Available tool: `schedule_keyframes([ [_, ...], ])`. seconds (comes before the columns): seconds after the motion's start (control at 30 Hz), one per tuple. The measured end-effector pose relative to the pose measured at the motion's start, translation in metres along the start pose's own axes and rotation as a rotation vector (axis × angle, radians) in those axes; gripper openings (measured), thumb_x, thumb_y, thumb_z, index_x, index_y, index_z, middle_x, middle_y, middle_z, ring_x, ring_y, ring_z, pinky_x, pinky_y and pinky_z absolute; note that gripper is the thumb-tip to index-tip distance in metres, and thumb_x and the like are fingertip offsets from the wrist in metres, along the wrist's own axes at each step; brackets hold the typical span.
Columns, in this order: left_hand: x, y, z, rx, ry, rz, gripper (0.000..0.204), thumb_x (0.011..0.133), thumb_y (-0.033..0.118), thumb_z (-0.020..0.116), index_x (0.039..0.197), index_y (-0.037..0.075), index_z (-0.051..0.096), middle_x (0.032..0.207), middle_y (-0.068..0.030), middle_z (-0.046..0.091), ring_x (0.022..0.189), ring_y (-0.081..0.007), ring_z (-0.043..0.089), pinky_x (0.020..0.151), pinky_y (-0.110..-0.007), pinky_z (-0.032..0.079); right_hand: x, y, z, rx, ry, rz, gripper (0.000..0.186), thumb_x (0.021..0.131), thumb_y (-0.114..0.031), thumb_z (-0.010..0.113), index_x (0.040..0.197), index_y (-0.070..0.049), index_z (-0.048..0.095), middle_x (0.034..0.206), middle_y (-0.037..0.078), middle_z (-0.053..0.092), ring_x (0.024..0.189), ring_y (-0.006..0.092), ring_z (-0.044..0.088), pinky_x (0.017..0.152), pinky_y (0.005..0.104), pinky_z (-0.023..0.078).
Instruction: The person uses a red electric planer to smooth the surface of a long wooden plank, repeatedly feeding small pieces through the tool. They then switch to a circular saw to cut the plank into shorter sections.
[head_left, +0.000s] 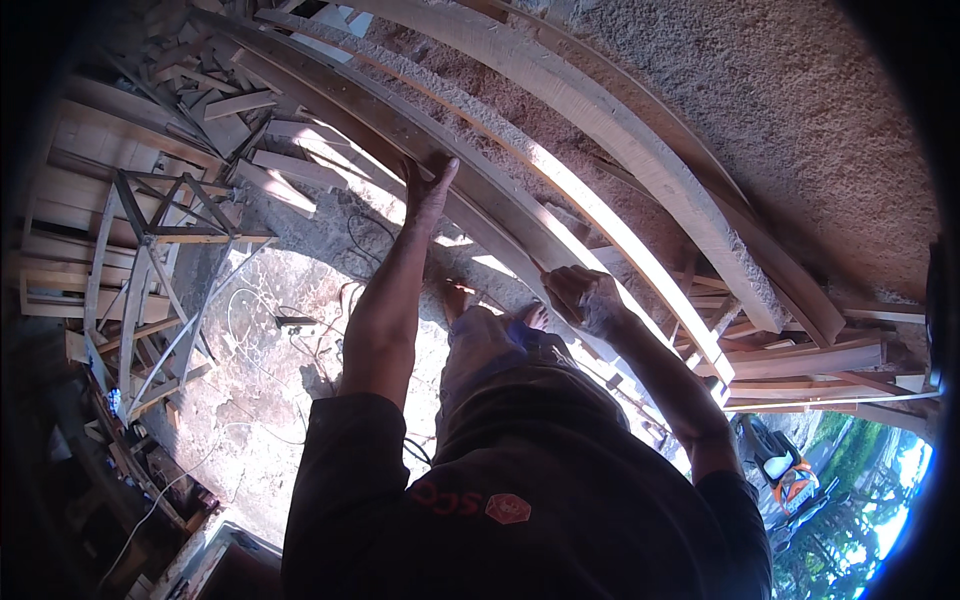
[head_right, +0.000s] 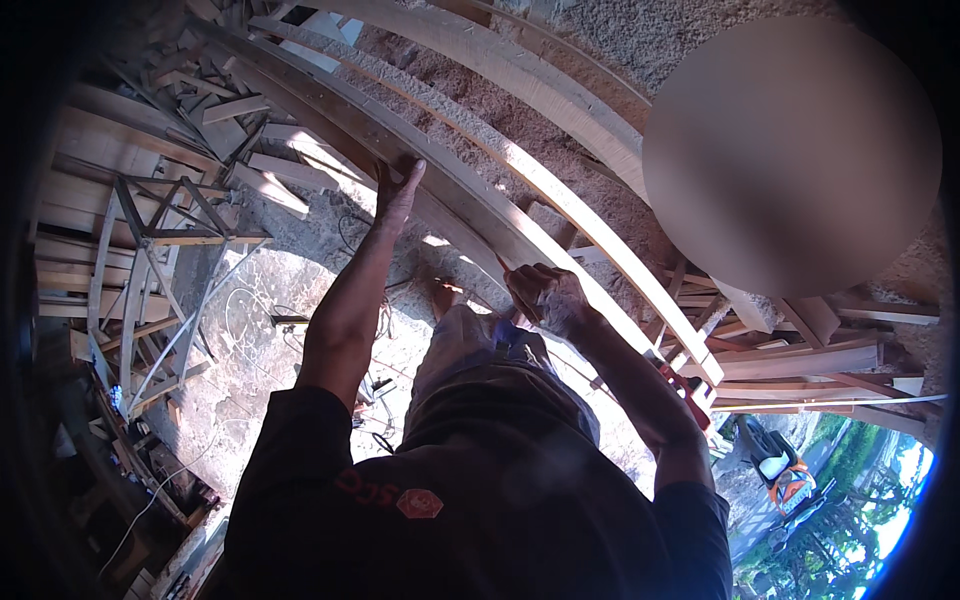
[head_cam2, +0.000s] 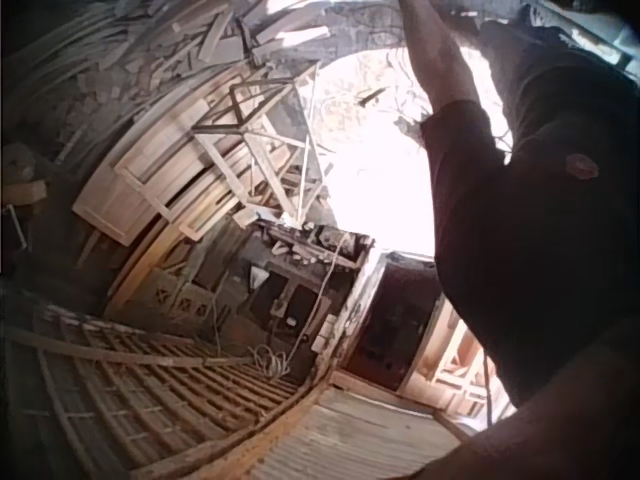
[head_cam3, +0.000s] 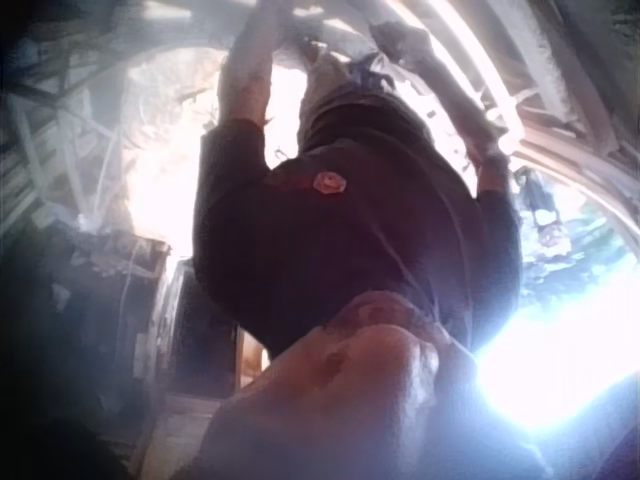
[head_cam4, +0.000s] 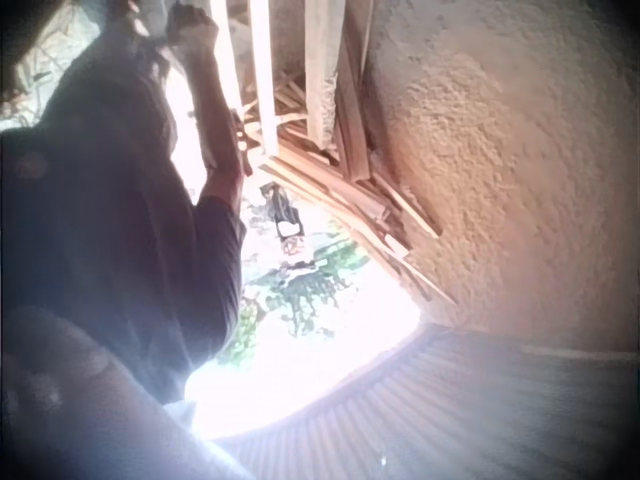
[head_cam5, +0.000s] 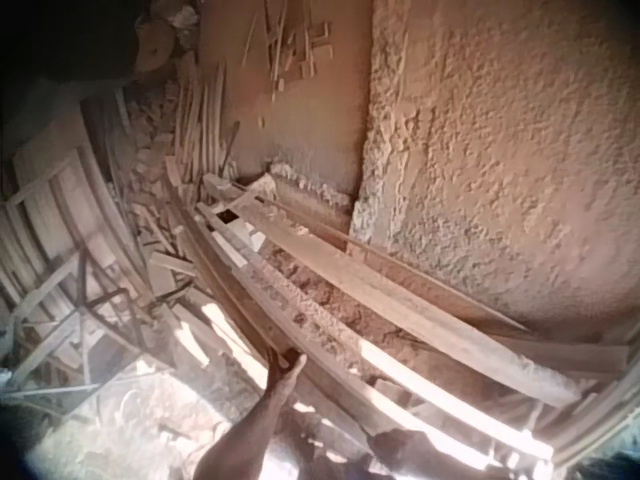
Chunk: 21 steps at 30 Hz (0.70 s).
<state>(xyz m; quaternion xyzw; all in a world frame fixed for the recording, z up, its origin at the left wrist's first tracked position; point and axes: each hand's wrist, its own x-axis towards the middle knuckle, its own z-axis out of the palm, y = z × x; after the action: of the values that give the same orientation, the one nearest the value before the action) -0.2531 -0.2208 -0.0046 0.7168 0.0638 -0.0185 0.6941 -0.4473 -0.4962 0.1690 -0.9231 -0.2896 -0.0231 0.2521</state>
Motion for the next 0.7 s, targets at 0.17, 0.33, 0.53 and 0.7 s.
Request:
schedule_keyframes([
  [0.17,0.005,-0.005,-0.003,-0.023,0.026,0.019,0.113,0.083,0.046,0.085,0.159,-0.005,0.018,0.159,-0.0243,0.03,0.146,-0.032,0.034,0.121,-0.043,0.033,0.017,0.0,0.022,-0.02,0.05,0.004,0.011,0.089,-0.009,0.071,0.097,-0.009,0.063,0.081,0.005,0.064,0.071,0.0236,0.068,0.058,0.0366,0.057],
  [0.33,0.003,0.002,0.006,0.046,0.07,0.04,0.123,0.079,0.048,0.088,0.158,-0.011,0.015,0.162,-0.0308,0.021,0.148,-0.0359,0.03,0.121,-0.045,0.031,0.078,0.003,0.052,-0.101,0.15,0.009,0.011,0.09,-0.012,0.072,0.094,-0.01,0.061,0.081,0.005,0.065,0.07,0.0241,0.069,0.056,0.0386,0.056],
  [0.53,0.001,0.004,0.002,-0.019,0.033,0.021,0.114,0.082,0.047,0.086,0.158,-0.006,0.021,0.16,-0.0265,0.026,0.145,-0.0331,0.037,0.12,-0.044,0.033,-0.019,-0.006,-0.007,0.007,-0.022,0.082,0.014,0.088,-0.01,0.072,0.098,-0.007,0.063,0.082,0.007,0.065,0.071,0.0256,0.068,0.059,0.0391,0.057],
  [0.7,0.005,-0.016,0.008,0.115,0.116,0.118,0.093,0.087,0.046,0.082,0.153,0.001,0.034,0.149,-0.0168,0.046,0.135,-0.027,0.046,0.114,-0.042,0.039,-0.195,-0.012,-0.072,-0.002,-0.613,0.571,0.014,0.092,-0.021,0.07,0.091,-0.007,0.065,0.086,0.016,0.072,0.074,0.0353,0.073,0.065,0.0468,0.057],
])
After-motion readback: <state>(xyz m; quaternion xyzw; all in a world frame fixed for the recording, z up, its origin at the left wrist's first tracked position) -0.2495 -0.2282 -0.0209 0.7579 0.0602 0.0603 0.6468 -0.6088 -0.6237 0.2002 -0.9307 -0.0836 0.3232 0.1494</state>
